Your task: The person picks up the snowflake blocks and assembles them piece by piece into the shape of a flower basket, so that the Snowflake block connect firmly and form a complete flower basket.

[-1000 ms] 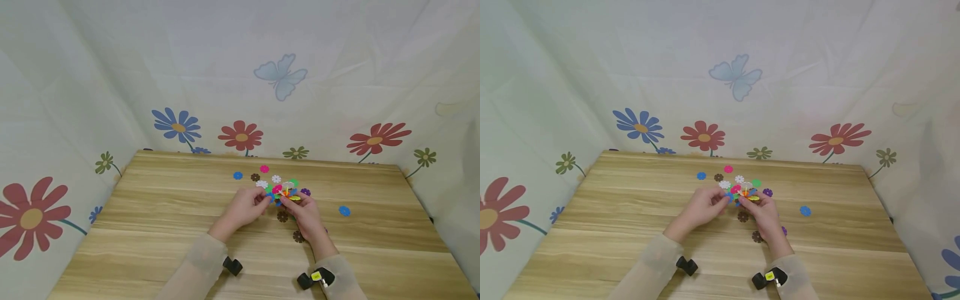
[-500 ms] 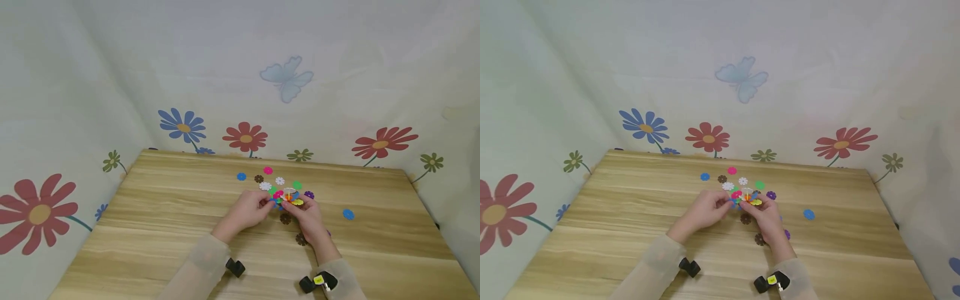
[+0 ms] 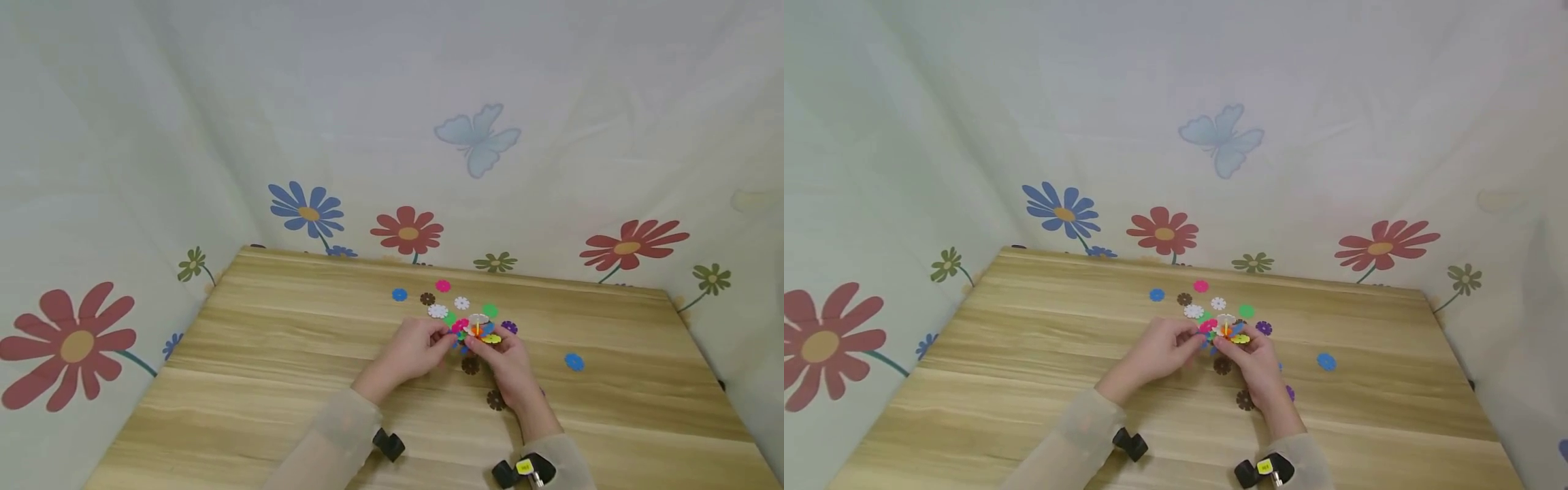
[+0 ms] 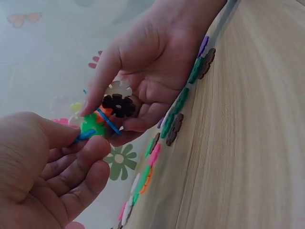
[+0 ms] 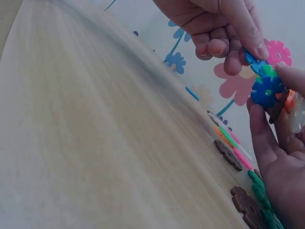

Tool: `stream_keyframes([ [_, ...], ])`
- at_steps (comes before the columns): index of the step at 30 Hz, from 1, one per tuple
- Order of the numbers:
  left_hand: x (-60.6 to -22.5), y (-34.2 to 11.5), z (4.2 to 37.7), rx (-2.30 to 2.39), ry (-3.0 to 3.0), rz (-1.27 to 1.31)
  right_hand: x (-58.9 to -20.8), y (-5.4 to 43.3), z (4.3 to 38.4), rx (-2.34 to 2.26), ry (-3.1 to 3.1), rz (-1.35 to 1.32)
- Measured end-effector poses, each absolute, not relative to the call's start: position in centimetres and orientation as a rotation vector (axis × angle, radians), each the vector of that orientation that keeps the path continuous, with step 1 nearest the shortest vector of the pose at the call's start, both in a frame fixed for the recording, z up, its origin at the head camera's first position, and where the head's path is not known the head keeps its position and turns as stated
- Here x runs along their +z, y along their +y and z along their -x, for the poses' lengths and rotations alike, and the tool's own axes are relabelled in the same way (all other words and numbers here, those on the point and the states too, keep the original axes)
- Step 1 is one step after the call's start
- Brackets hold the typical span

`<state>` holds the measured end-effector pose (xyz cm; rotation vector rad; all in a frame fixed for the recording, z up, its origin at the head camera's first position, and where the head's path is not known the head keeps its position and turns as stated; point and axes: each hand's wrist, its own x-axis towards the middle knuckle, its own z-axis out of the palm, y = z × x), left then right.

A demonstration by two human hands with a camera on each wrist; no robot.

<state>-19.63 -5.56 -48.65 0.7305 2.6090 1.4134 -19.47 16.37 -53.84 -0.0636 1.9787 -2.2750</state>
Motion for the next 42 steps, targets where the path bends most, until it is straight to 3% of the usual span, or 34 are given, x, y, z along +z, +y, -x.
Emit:
stream_keyframes([
  [10,-49.1,-6.2,20.5,1.545,2.537,-0.586,-53.9,17.0,19.6,-2.281,1.967,0.122],
  [15,-49.8,-8.4,22.2,1.514,2.689,-0.361,-53.8,16.8,20.0,-2.319,1.922,0.111],
  [19,-50.7,-10.2,24.4,1.384,2.895,-0.24,-53.7,16.7,20.2,-2.348,1.894,0.049],
  [28,-51.8,-11.0,27.7,0.966,3.077,-0.246,-54.0,17.3,20.5,-2.509,1.683,0.041],
  [42,-51.7,-10.0,26.4,1.04,2.992,-0.064,-54.3,17.7,20.7,-2.553,1.579,0.065],
])
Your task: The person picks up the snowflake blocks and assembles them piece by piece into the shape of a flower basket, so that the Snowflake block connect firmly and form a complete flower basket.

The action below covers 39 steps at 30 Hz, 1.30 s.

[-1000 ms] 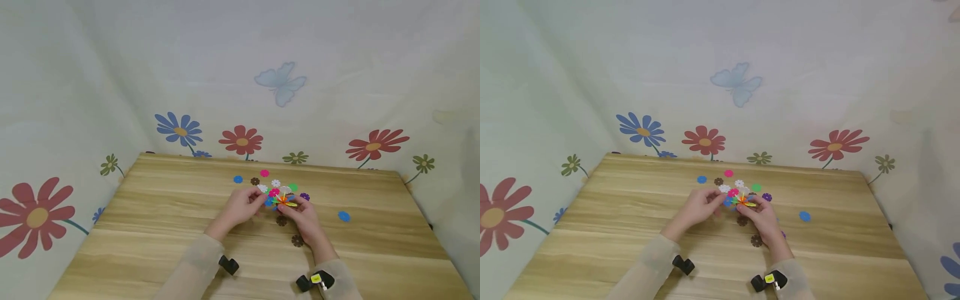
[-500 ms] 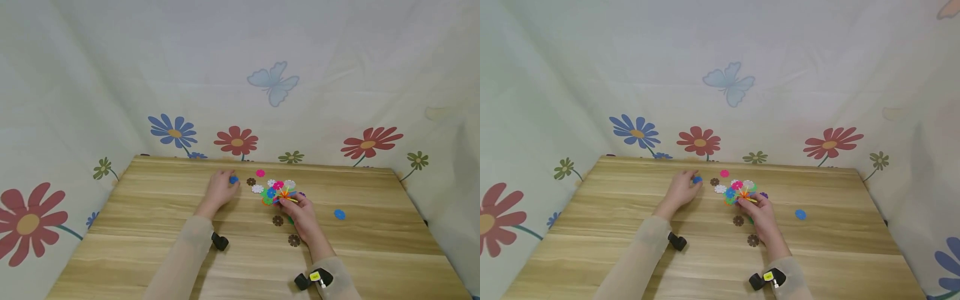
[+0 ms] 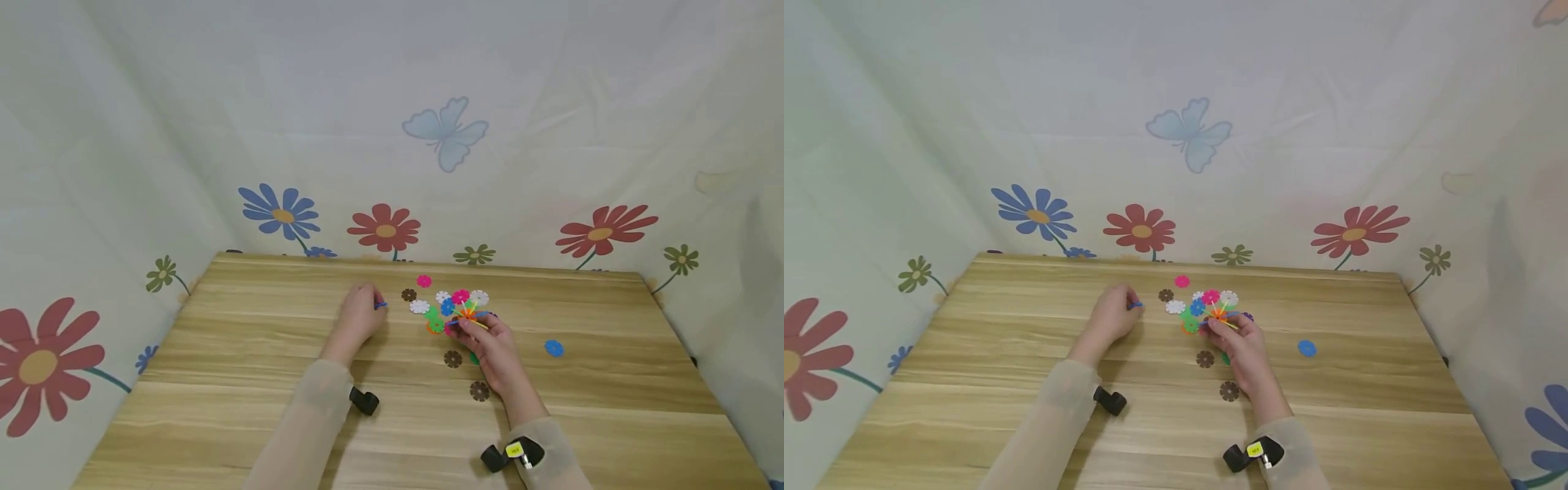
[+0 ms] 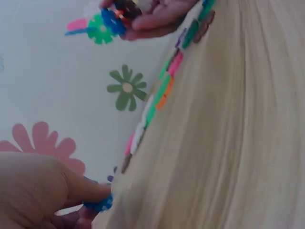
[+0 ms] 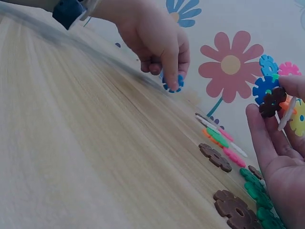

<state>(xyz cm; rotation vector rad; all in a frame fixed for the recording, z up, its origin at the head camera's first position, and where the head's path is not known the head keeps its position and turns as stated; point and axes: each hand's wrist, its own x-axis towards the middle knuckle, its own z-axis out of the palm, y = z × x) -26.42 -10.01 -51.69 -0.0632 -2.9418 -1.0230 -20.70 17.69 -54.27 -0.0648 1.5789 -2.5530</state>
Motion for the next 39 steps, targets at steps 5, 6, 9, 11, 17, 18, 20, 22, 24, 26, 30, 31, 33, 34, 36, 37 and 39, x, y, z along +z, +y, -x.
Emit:
stream_keyframes([
  [5,-49.9,-8.6,24.1,-1.239,-2.83,0.151,-54.3,17.6,20.7,-2.545,1.595,0.043],
  [6,-49.7,-8.1,23.6,-1.282,-2.805,0.162,-54.4,17.6,20.7,-2.541,1.601,0.042],
  [9,-49.4,-7.0,22.3,-1.404,-2.748,0.18,-54.4,17.6,20.6,-2.534,1.618,0.035],
  [11,-49.2,-6.4,21.7,-1.486,-2.716,0.198,-54.4,17.6,20.6,-2.534,1.628,0.032],
  [17,-48.4,-5.1,20.6,-1.584,-2.703,0.329,-54.4,17.4,20.5,-2.53,1.653,0.001],
  [18,-48.3,-4.9,20.5,-1.585,-2.708,0.351,-54.4,17.4,20.5,-2.528,1.657,-0.008],
  [20,-48.3,-4.5,20.3,-1.597,-2.715,0.393,-54.3,17.4,20.6,-2.524,1.659,-0.024],
  [22,-48.3,-4.1,20.1,-1.599,-2.721,0.42,-54.4,17.4,20.6,-2.52,1.666,-0.035],
  [24,-48.3,-3.8,20.0,-1.586,-2.727,0.438,-54.4,17.4,20.6,-2.51,1.679,-0.036],
  [26,-48.5,-3.6,19.9,-1.564,-2.735,0.441,-54.4,17.3,20.7,-2.508,1.683,-0.05],
  [30,-48.8,-3.3,19.8,-1.506,-2.74,0.438,-54.4,17.3,20.7,-2.508,1.693,-0.072],
  [31,-48.8,-3.2,19.9,-1.493,-2.739,0.439,-54.4,17.2,20.7,-2.508,1.696,-0.072],
  [33,-48.9,-3.2,19.9,-1.478,-2.736,0.444,-54.3,17.2,20.6,-2.501,1.708,-0.063],
  [34,-48.9,-3.3,19.9,-1.475,-2.734,0.448,-54.3,17.2,20.6,-2.5,1.715,-0.058],
  [36,-48.9,-3.3,19.9,-1.47,-2.737,0.459,-54.2,17.2,20.6,-2.495,1.729,-0.055],
  [37,-48.9,-3.4,19.9,-1.468,-2.738,0.467,-54.2,17.2,20.6,-2.494,1.728,-0.054],
  [39,-48.7,-3.5,19.8,-1.456,-2.744,0.484,-54.2,17.2,20.6,-2.488,1.731,-0.045],
])
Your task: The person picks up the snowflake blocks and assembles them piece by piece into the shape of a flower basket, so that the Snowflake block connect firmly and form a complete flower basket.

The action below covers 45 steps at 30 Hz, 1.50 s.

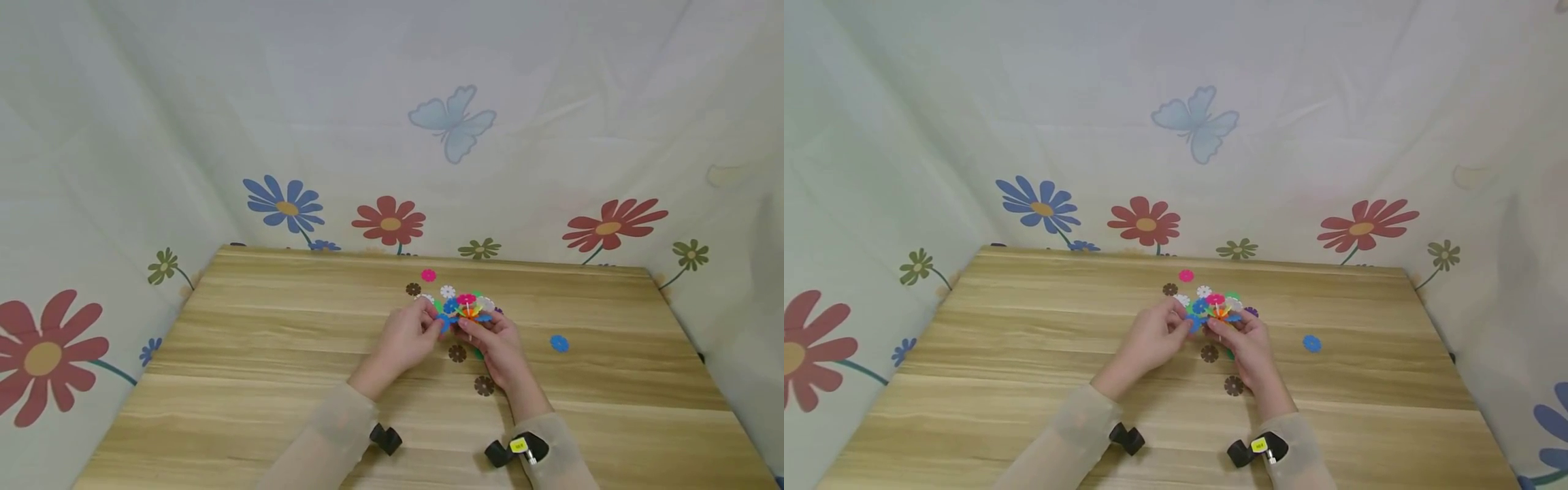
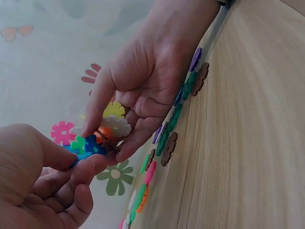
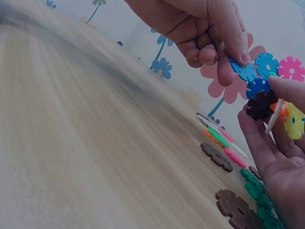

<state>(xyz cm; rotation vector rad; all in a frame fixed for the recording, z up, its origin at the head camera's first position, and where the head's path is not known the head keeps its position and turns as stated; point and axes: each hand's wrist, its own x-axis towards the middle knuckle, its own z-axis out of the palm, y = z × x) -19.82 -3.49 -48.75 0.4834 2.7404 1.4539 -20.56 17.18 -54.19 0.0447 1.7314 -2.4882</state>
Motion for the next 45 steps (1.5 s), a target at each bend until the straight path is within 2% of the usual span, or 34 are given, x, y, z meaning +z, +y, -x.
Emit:
stream_keyframes([
  [9,-48.6,-3.5,19.6,1.453,2.761,-0.562,-54.1,17.0,20.4,-2.457,1.744,0.07],
  [16,-48.8,-3.3,19.7,1.517,2.767,-0.615,-54.2,17.0,20.4,-2.445,1.748,0.032],
  [28,-49.5,-3.5,20.5,1.677,2.7,-0.485,-54.1,18.0,20.4,-2.466,1.775,-0.018],
  [32,-50.0,-3.5,20.5,1.528,2.669,-0.476,-54.2,18.2,20.7,-2.529,1.703,-0.038],
  [38,-51.6,-3.0,20.7,1.168,2.67,-0.643,-54.1,18.4,20.8,-2.545,1.63,-0.067],
  [45,-52.5,-2.8,20.7,1.008,2.706,-0.9,-53.9,18.4,20.8,-2.53,1.606,-0.079],
])
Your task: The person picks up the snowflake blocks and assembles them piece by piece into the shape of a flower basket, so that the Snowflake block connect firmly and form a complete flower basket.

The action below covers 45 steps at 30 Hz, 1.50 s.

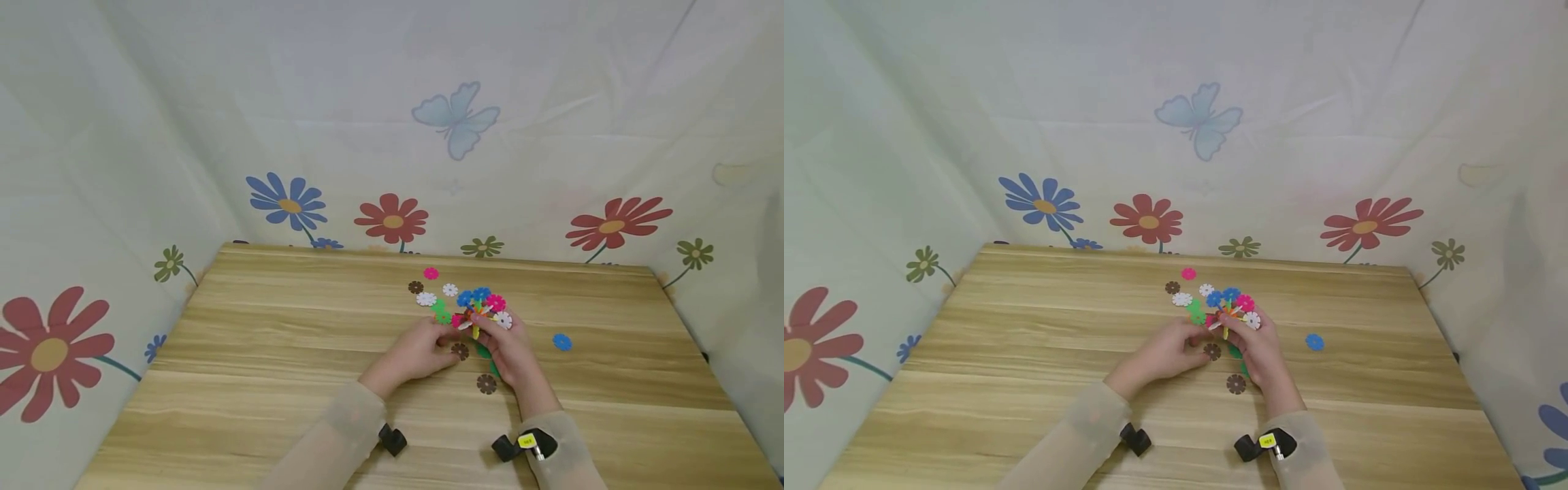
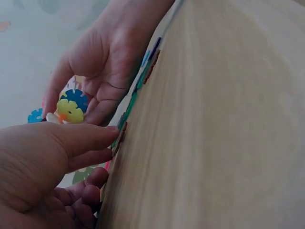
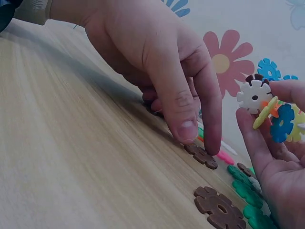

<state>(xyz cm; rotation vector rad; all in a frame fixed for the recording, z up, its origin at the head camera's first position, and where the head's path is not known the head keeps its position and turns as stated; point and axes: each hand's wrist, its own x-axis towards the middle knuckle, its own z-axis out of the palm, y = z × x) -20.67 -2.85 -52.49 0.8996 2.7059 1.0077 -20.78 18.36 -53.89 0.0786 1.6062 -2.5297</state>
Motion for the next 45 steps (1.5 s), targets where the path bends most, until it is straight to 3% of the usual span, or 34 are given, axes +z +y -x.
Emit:
stream_keyframes([
  [13,-54.7,-2.9,21.5,0.933,2.737,-0.899,-53.9,18.3,20.8,-2.579,1.587,-0.138],
  [30,-49.4,-5.1,21.1,1.617,2.597,-0.351,-53.7,18.0,20.8,-2.504,1.692,-0.169],
  [45,-49.0,-4.0,20.6,1.568,2.717,-0.489,-54.0,17.3,20.4,-2.331,2.112,-0.1],
])
